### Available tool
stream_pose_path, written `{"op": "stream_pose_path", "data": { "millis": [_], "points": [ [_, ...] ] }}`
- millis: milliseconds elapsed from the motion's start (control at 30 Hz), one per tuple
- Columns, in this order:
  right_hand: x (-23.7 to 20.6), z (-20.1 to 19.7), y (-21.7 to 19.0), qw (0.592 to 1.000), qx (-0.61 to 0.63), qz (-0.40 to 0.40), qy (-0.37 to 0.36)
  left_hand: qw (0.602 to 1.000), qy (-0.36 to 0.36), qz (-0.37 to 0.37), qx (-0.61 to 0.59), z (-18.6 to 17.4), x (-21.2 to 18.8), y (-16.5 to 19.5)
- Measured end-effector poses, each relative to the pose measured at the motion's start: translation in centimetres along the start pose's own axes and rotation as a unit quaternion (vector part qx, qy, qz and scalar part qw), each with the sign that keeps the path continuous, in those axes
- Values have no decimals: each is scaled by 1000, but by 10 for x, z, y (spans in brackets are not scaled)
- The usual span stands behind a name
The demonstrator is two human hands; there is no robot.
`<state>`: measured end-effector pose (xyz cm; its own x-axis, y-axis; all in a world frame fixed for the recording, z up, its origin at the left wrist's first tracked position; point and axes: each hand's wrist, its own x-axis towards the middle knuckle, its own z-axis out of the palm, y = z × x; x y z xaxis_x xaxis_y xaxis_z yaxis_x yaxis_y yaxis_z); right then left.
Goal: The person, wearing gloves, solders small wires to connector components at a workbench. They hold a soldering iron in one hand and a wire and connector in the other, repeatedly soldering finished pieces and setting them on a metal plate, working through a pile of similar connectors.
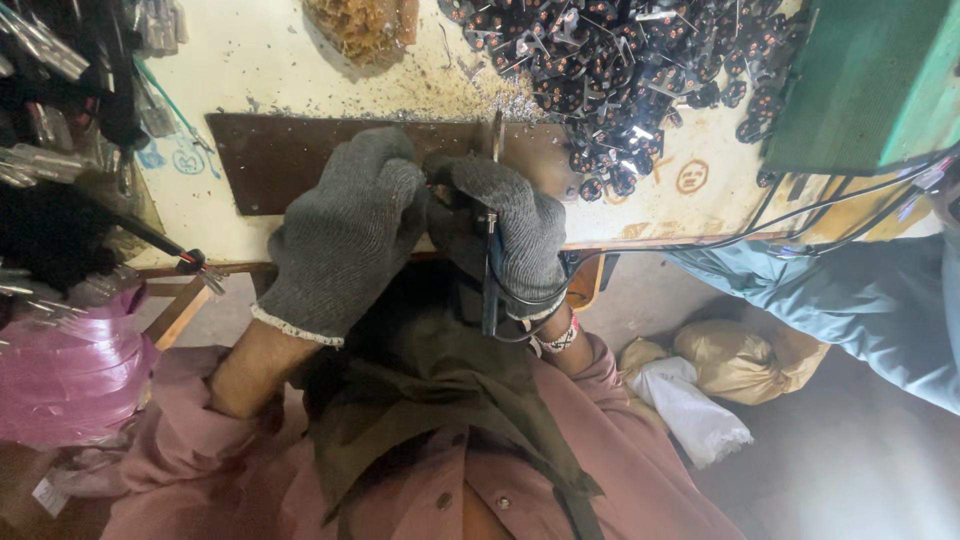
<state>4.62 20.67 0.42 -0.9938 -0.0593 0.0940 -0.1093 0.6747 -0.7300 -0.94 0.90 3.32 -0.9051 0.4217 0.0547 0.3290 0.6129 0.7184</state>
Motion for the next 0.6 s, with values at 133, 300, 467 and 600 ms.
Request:
{"op": "stream_pose_path", "data": {
  "millis": [133,300,467,600],
  "points": [
    [12,-1,-8,999,-34,-10,-16,1000,4,15,1,1,4,-4],
    [19,-18,-17,995,47,67,-55,999,-2,29,27,2,3,-5],
    [-2,-34,-11,998,3,-33,-57,999,-3,22,41,3,3,-4],
    [-23,-22,1,999,18,-4,-33,999,-4,20,27,5,3,-8]
  ]
}}
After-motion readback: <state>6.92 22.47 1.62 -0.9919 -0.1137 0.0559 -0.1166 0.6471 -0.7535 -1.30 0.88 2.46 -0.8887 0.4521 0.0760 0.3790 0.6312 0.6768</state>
